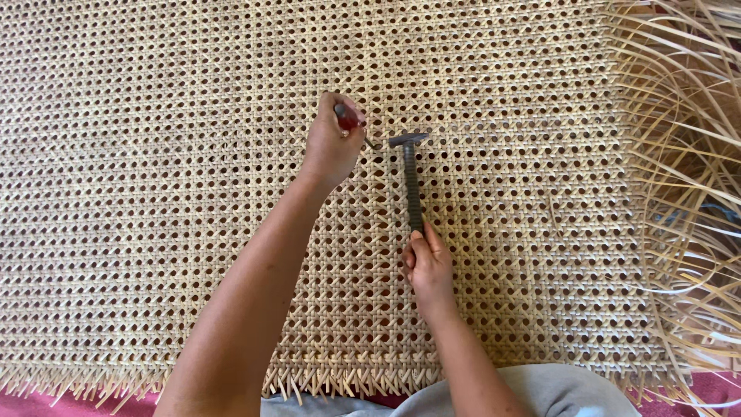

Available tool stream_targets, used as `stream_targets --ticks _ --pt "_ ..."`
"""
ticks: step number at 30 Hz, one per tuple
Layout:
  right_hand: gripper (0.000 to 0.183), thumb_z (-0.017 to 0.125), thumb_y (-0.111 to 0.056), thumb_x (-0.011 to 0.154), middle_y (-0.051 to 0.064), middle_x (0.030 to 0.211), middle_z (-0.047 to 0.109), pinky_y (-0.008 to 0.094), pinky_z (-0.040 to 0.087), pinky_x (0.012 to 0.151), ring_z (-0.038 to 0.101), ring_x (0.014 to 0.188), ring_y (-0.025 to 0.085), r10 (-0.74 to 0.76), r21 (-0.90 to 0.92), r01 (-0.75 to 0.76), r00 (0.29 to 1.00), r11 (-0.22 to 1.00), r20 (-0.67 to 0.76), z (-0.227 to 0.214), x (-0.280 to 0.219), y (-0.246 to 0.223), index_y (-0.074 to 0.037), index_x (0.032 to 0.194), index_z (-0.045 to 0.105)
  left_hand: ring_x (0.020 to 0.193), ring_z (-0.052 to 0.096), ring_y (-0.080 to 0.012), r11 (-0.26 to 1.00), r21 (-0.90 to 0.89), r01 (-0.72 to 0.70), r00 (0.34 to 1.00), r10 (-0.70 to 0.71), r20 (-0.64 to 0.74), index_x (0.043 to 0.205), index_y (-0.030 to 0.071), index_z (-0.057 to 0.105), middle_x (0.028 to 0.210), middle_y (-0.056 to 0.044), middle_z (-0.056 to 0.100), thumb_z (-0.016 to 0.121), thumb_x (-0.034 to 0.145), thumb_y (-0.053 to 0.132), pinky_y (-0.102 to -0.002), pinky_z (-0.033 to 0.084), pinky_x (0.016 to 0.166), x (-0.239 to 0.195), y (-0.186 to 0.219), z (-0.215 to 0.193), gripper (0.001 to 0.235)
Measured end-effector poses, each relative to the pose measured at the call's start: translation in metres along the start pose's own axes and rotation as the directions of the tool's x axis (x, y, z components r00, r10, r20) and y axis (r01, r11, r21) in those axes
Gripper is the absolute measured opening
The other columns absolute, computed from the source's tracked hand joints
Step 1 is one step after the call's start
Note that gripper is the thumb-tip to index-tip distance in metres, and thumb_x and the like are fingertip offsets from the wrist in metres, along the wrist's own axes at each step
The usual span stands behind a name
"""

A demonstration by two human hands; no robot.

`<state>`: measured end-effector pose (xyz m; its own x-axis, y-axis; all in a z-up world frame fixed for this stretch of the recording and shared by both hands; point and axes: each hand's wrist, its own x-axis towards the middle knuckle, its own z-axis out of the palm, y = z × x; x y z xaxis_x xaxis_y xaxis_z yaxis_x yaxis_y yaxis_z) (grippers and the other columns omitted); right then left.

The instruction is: The person sits on a red mat and uses a hammer and a metal tool to tap and secure the woven structure of a large natural fiber mat. The person repeatedly hammers along the mat's surface to tighten or align the weave.

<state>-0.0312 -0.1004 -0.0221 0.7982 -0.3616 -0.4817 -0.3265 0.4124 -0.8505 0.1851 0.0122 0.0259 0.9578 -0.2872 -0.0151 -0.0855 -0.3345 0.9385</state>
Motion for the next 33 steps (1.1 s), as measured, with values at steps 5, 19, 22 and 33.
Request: stream_targets --ticks 5,19,22,33 --pt "0.04 0.046 -0.017 0.103 0.002 0.054 0.04 0.02 0.03 0.032 0.04 0.036 0.01 -0.026 0.071 0.03 0.998 0.997 -0.056 -0.008 0.007 0.013 -0.005 0.141 0.053 0.109 0.068 -0.0477 0.994 0.105 -0.027 0.994 0.038 -0.105 0.119 0.007 0.05 0.111 -0.023 0.066 0.064 0.095 -0.002 -0.053 0.062 0.09 -0.011 0.013 0.005 0.028" --pt "0.045 0.043 -0.018 0.105 0.003 0.058 0.045 0.022 0.031 0.034 0.043 0.038 0.01 -0.112 0.031 0.12 0.978 0.992 -0.175 0.008 -0.006 -0.006 -0.002 0.147 0.045 0.075 0.073 -0.0297 0.911 0.407 -0.073 0.971 0.158 -0.178 0.094 0.008 0.065 0.083 -0.015 0.069 0.081 0.089 0.012 -0.037 0.065 0.067 0.011 -0.019 0.023 0.017" --pt "0.045 0.043 -0.012 0.103 0.001 0.057 0.045 0.021 0.034 0.033 0.043 0.038 0.008 -0.054 -0.051 0.055 0.998 0.997 0.018 0.008 -0.008 -0.011 -0.002 0.146 0.047 0.073 0.074 -0.0341 0.901 0.411 -0.137 0.96 0.223 -0.169 0.092 0.007 0.067 0.082 -0.015 0.071 0.082 0.083 0.012 -0.042 0.064 0.067 0.014 -0.025 0.03 0.018" --pt "0.048 0.045 -0.014 0.101 0.001 0.055 0.039 0.021 0.03 0.032 0.037 0.037 0.009 0.068 -0.027 -0.067 0.997 0.997 0.022 0.004 -0.003 -0.012 0.0 0.147 0.045 0.066 0.073 -0.0272 0.905 0.426 -0.019 0.969 0.122 -0.214 0.09 0.01 0.067 0.076 -0.009 0.071 0.081 0.084 0.013 -0.035 0.065 0.065 0.01 -0.003 0.023 0.016"
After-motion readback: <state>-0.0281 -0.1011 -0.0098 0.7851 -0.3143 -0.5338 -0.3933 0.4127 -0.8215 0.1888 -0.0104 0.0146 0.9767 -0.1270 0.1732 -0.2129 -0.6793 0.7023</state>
